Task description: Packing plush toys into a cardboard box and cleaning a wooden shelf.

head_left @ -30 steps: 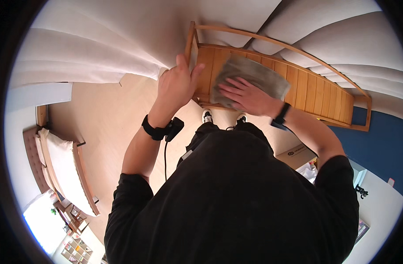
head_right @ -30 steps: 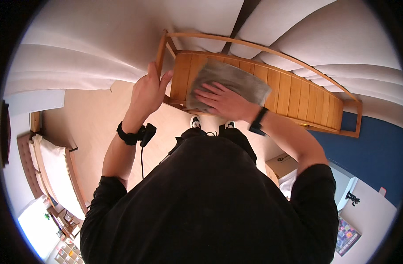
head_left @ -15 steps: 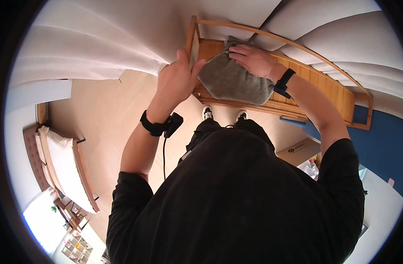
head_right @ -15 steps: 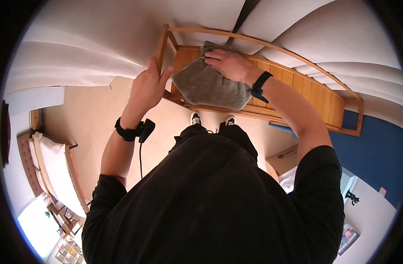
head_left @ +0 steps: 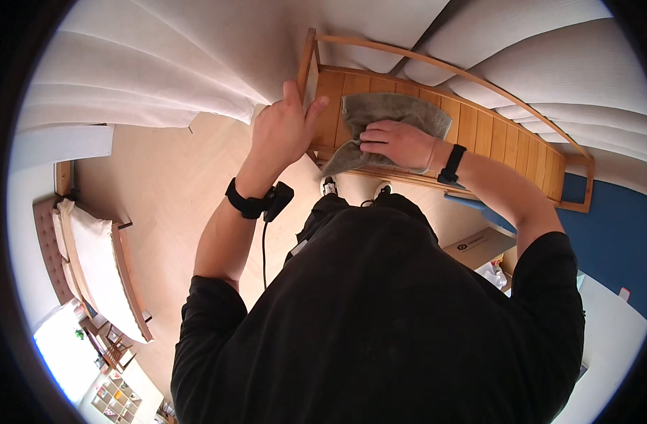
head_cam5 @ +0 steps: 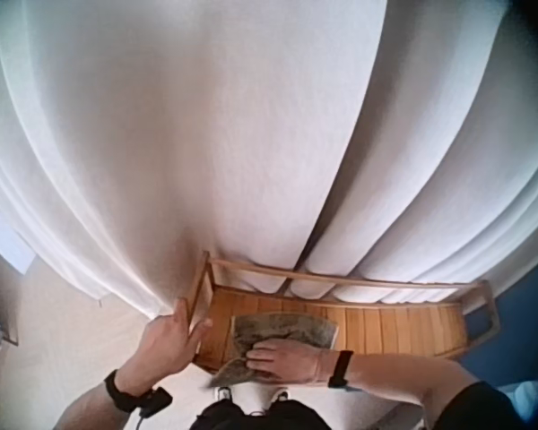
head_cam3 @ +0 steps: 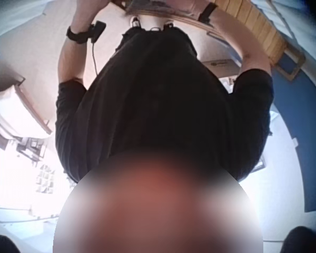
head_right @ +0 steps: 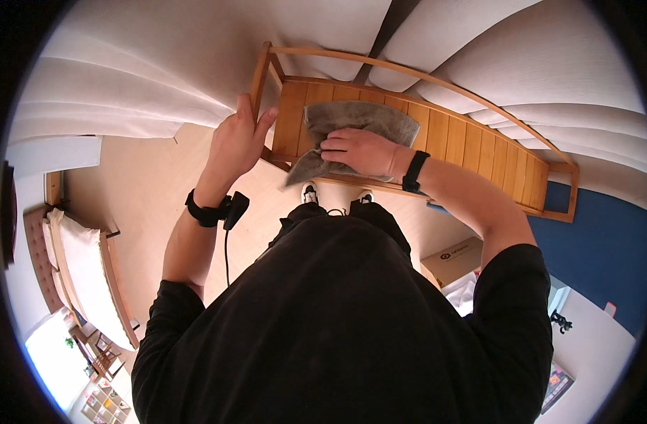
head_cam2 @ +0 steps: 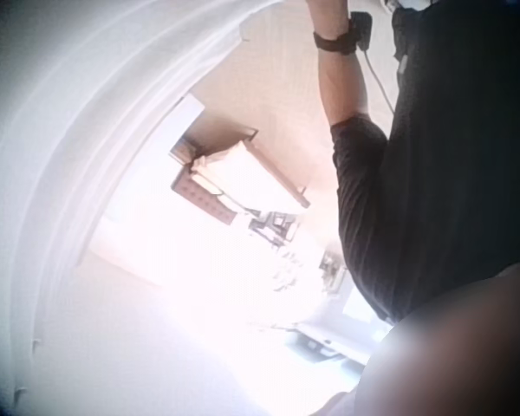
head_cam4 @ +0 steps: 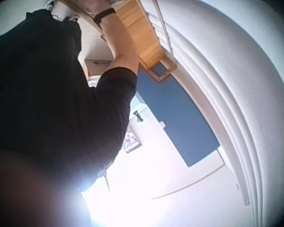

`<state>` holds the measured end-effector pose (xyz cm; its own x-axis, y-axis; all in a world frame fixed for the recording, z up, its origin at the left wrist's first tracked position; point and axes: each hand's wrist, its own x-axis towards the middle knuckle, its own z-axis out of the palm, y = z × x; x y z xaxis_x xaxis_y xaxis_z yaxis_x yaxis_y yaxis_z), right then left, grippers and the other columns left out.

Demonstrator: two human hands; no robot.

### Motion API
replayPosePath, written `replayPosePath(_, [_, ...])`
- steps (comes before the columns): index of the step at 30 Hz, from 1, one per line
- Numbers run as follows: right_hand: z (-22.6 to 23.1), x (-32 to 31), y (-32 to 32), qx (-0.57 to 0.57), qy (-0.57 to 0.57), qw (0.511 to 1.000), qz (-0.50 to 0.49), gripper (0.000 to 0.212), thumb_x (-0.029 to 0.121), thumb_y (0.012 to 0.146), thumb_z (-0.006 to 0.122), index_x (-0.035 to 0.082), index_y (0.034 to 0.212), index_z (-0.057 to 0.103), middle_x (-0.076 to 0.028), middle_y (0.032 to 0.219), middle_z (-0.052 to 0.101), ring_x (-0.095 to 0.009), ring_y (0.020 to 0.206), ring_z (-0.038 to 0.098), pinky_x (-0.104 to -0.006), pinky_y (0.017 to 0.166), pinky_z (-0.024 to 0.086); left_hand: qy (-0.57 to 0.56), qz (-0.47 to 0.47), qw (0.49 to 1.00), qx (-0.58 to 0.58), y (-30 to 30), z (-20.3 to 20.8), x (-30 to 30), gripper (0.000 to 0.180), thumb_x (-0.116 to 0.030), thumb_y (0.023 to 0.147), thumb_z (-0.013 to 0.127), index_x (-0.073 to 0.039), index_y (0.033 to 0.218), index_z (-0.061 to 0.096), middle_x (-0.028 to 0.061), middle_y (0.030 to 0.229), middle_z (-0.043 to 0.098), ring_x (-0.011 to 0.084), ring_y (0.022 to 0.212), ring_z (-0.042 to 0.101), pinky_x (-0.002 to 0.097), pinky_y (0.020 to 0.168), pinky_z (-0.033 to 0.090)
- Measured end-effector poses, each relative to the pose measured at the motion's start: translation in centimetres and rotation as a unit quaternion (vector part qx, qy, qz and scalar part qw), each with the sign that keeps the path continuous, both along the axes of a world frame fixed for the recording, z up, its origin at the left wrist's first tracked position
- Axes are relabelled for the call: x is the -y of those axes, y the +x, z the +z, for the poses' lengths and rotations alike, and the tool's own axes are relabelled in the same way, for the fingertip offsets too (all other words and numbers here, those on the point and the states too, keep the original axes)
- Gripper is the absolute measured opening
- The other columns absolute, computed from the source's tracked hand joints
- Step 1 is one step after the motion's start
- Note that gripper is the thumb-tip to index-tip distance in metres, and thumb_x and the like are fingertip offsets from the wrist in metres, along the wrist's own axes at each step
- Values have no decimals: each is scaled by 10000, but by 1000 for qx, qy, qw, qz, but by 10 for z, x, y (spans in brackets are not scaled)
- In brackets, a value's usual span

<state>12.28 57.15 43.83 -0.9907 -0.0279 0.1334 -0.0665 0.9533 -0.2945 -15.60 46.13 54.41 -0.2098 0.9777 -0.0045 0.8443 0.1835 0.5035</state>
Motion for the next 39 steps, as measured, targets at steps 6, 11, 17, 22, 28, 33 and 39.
replayPosePath(6, [-3,-85,13,-8,144,973,-182,483,33,832,655,86,1312,661,-91,1365,636,-291,1271,582,-382,1081,517,3,8,1000,1,0,1,-2,494,-474,1050,574,0,999,447,251,681,668,475,687,682,543,631,534])
replayPosePath(11, [-2,-79,29,-29,92,976,-197,432,27,838,650,61,1268,676,-84,1366,630,-292,1247,592,-373,1066,520,4,13,1000,-3,-1,-1,-1,496,-474,1051,573,0,986,442,261,690,665,475,698,680,539,623,531])
replayPosePath(17, [5,-70,30,1,88,983,-163,448,16,798,649,53,1243,681,-89,1339,632,-294,1272,571,-377,1087,501,-63,31,998,-6,1,8,-3,482,-486,1084,499,-5,1093,464,282,812,694,493,821,691,548,696,527])
replayPosePath(22, [15,-42,33,34,83,992,-90,424,28,812,632,53,1233,683,-91,1336,630,-294,1286,563,-377,1098,493,-29,22,999,-13,-2,2,-2,507,-499,1070,522,5,1079,463,274,767,686,486,778,690,547,675,530])
replayPosePath(28, [18,-9,45,31,8,999,17,380,76,839,646,59,1216,696,-106,1338,644,-312,1302,576,-402,1106,504,-20,25,999,-8,-1,3,-1,522,-498,1058,550,16,1056,461,270,735,679,482,739,687,546,648,529])
replayPosePath(33, [1,-66,47,36,89,990,-107,437,95,913,614,54,1347,636,-111,1451,584,-315,1345,545,-376,1129,478,-14,20,1000,-3,-2,-1,-1,516,-491,1057,554,14,1037,455,273,740,678,487,744,685,553,653,528])
replayPosePath(39, [-3,-20,22,33,53,957,-283,538,199,944,609,-40,1422,544,-214,1530,497,-377,1390,499,-434,1156,441,-12,25,1000,1,0,-2,0,520,-490,1056,555,19,1027,454,282,748,676,491,758,684,560,673,528])
